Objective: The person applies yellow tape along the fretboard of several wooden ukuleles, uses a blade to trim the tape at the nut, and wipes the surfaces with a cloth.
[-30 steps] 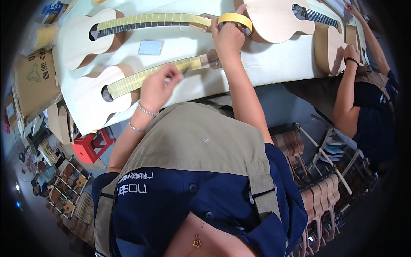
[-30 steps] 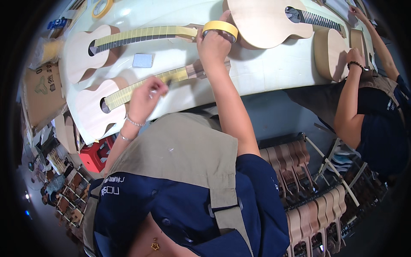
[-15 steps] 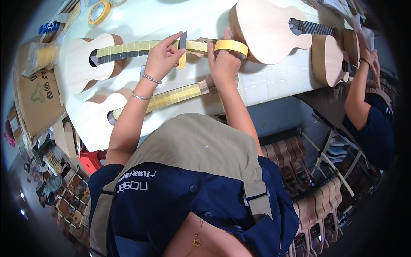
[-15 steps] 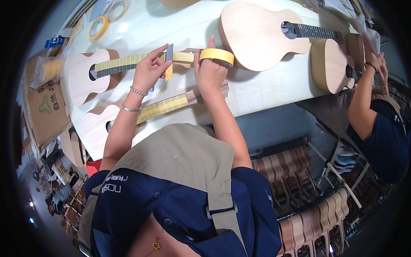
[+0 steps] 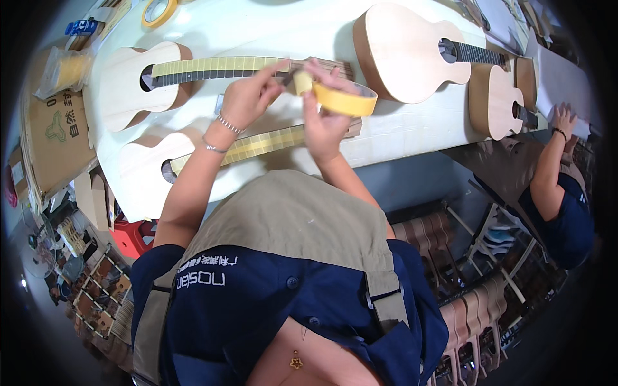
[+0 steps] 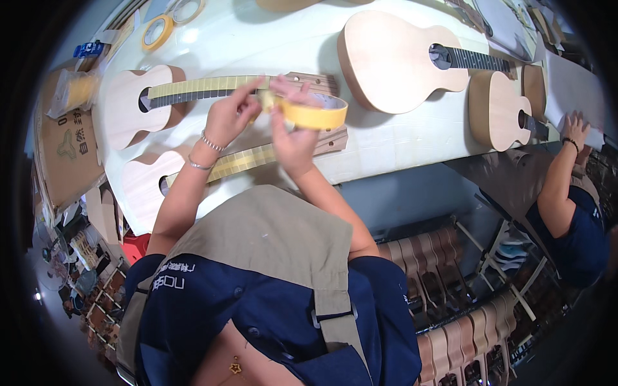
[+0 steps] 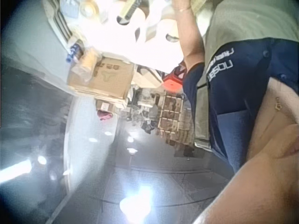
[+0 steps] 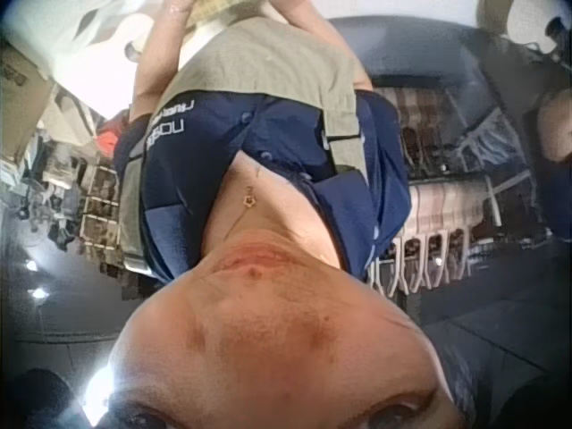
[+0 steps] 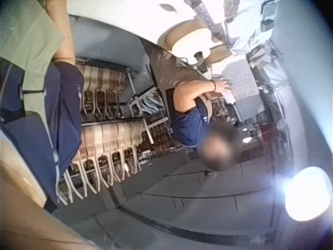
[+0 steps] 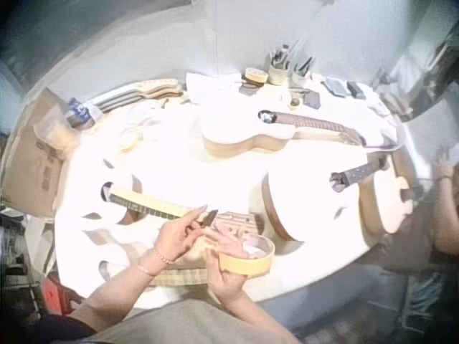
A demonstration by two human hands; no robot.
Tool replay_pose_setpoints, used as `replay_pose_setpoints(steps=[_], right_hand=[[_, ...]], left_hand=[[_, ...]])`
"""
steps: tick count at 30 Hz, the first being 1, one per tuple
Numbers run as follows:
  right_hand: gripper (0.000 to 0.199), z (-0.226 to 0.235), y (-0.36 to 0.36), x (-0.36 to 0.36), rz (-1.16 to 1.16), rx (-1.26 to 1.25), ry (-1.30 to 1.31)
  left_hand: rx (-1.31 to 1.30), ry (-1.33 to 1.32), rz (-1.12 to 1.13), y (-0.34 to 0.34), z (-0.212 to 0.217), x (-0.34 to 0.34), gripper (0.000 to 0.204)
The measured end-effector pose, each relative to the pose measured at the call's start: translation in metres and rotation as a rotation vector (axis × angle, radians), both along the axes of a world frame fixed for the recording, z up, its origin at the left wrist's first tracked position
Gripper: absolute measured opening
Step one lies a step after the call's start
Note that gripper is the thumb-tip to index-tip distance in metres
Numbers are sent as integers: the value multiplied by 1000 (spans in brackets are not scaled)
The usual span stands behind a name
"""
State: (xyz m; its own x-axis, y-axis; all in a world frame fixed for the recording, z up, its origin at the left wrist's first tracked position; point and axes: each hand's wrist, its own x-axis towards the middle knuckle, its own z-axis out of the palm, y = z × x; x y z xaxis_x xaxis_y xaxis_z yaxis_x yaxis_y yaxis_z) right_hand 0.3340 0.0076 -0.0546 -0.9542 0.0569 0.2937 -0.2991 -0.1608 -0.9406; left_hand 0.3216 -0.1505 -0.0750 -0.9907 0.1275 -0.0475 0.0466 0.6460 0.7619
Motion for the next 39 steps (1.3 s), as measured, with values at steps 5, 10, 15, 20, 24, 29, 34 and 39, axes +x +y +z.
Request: replay_pose_setpoints(steps=[5, 10, 15, 20, 24, 29, 34, 39], right_hand=[[42, -12, 4, -5, 16, -406, -237], [44, 1, -15, 6, 73, -562, -339], [55, -9, 54, -8, 196, -1562, -543], [57, -28, 43, -21, -63, -576, -289], [83, -25, 5, -28, -201, 1185, 82], [87, -33, 4, -35, -202, 762, -164], [90, -32, 1, -34, -204, 751, -224], [91, -39, 3, -32, -219, 667, -250]], left_hand=[[138, 43, -16, -17, -5, 24, 42], [1019, -397, 415, 22, 21, 26, 16], [805, -197, 508, -67, 15, 43, 12], [349, -107, 716, -204, 15, 32, 12], [151, 111, 622, -238, -22, 12, 17], [-130, 95, 568, -228, -9, 7, 19], [-195, 112, 598, -228, -13, 10, 20], [-127, 211, 605, -221, -19, 9, 22]])
